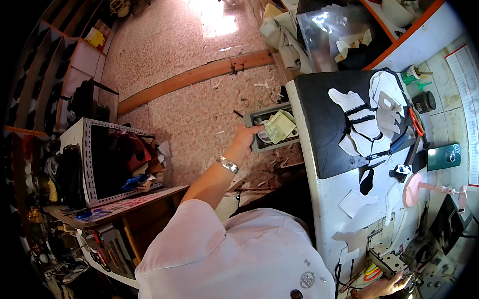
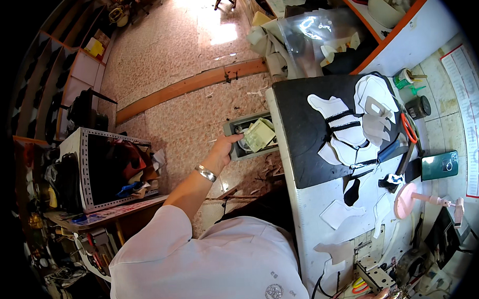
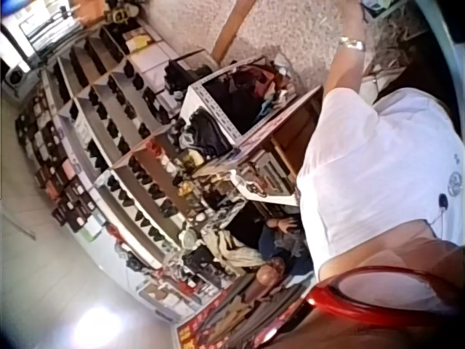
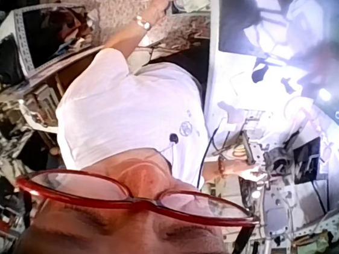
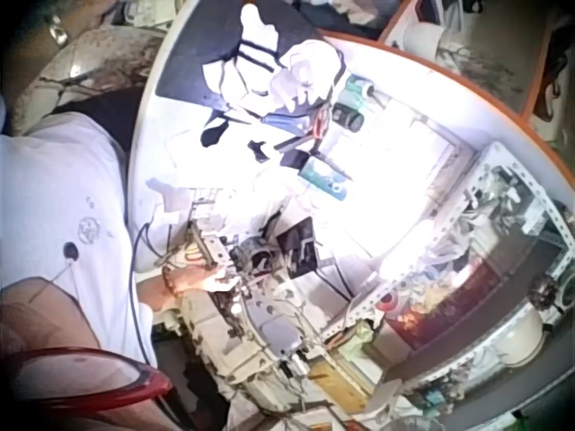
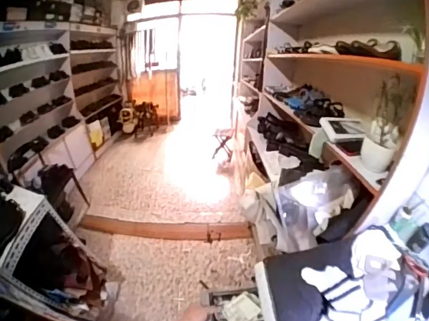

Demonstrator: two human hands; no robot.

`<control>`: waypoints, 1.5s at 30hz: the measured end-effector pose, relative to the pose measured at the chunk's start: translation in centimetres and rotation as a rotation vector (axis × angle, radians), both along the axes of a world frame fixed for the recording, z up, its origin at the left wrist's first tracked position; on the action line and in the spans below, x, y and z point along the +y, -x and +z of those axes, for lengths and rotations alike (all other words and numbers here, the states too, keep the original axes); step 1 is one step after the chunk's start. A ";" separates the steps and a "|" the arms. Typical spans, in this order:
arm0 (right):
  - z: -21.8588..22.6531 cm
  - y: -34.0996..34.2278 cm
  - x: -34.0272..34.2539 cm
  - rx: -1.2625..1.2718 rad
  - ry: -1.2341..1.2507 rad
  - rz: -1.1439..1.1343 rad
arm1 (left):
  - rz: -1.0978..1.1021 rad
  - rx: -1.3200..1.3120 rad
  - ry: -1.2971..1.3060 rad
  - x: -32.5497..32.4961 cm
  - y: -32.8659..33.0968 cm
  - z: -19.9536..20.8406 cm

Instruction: The person trims a small piece of fabric with scissors, then retrieves a green spool of thread and threads a sewing machine needle. The person manipulates the thread through the needle eye and prepares the machine for sewing.

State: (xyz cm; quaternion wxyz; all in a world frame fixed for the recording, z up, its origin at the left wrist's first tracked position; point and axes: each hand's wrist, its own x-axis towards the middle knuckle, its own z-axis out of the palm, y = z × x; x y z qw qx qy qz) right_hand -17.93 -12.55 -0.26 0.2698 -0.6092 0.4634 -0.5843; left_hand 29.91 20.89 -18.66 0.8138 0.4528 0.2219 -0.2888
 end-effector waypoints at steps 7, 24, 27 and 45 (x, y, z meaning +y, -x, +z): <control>1.3 -2.9 1.9 0.077 0.043 -0.033 | 0.028 -0.108 -0.180 3.1 0.8 0.6; 6.2 -31.1 12.5 0.964 0.943 1.291 | -0.009 -0.175 -0.113 5.0 1.0 -0.9; 0.2 -39.1 14.0 1.183 1.241 1.373 | -0.030 -0.207 -0.074 3.9 1.2 0.3; -10.4 -48.1 18.1 1.863 1.658 1.131 | 0.028 -0.130 -0.165 4.2 0.9 -1.4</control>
